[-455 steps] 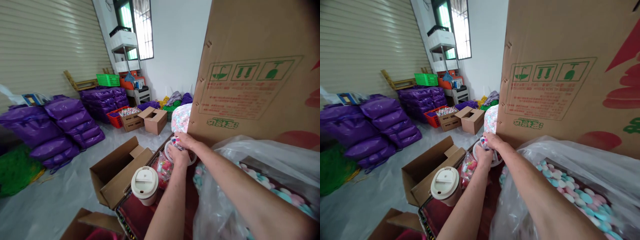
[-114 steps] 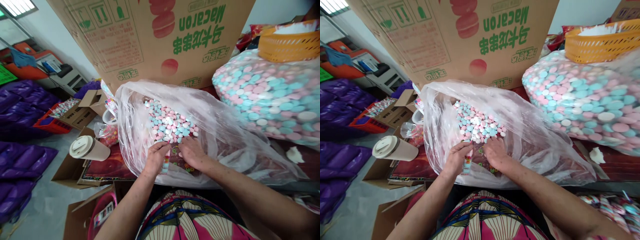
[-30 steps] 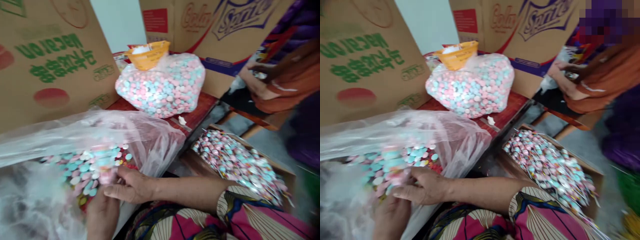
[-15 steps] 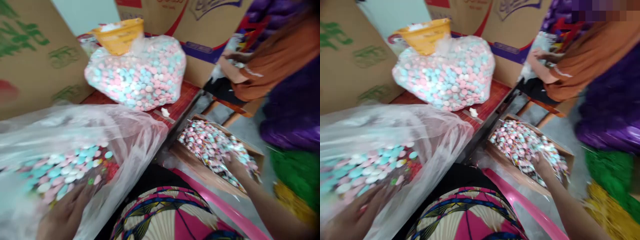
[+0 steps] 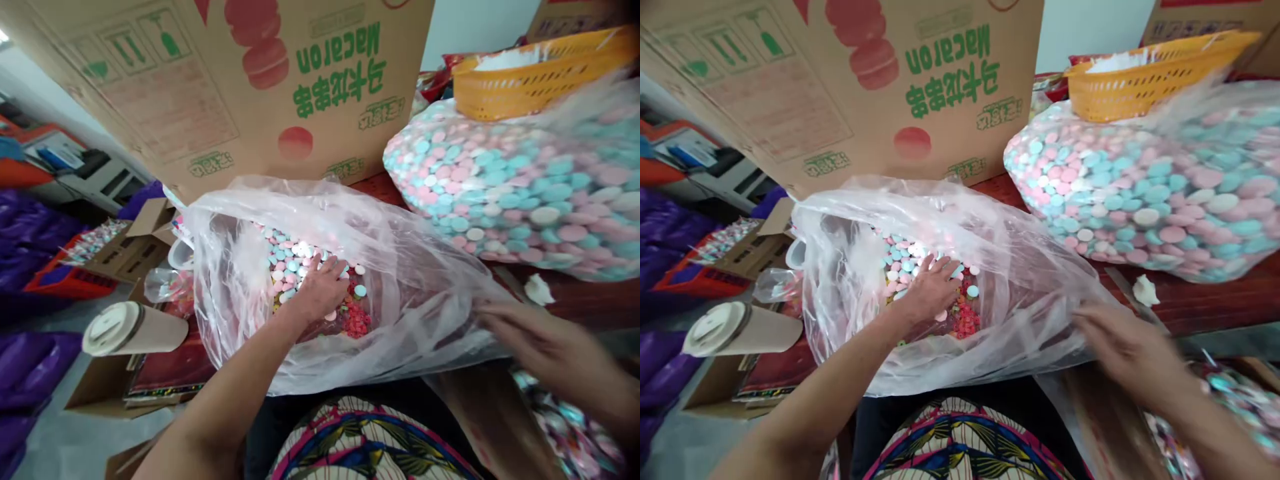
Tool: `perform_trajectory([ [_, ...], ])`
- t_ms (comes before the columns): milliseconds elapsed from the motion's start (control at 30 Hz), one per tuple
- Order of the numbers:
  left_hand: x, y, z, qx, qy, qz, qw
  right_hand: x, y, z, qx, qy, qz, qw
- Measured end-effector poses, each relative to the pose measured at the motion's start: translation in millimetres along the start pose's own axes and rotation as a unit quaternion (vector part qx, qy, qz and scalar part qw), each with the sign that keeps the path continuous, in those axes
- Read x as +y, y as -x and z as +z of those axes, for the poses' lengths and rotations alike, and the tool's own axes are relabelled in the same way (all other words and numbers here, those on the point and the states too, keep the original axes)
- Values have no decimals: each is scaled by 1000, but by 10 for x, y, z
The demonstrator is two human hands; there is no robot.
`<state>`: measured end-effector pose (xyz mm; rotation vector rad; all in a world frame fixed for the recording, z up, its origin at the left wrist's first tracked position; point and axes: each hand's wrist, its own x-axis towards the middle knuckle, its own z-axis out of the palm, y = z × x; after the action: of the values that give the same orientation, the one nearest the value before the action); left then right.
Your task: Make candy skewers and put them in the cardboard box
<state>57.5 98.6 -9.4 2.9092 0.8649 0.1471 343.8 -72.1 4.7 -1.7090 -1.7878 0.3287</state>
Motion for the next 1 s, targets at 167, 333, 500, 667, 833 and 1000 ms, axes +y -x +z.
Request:
perform_trajectory([
  [167,-497,-53,-7,-28,-46,-31,998,-313,-1299,1043,-196,60,-82,975],
  [333,-699,82,-117,6,-87,-121,989,-68,-1644,1135,-182,162,-26,970],
  [500,-211,160,-79,0,0,-53,999,-213,-1428,1151,-232,158,-84,956],
  [667,-10,388,111,-83,79,-47,992,-209,-1366,1143,-294,161,-64,940],
  [833,-62,287,72,-45,47,-167,984,-310,-1440,1153,-194,192,-76,959],
  [1000,-2,-32,111,-68,40,-257,963,-586,-1428,1372,-279,166,-78,943],
])
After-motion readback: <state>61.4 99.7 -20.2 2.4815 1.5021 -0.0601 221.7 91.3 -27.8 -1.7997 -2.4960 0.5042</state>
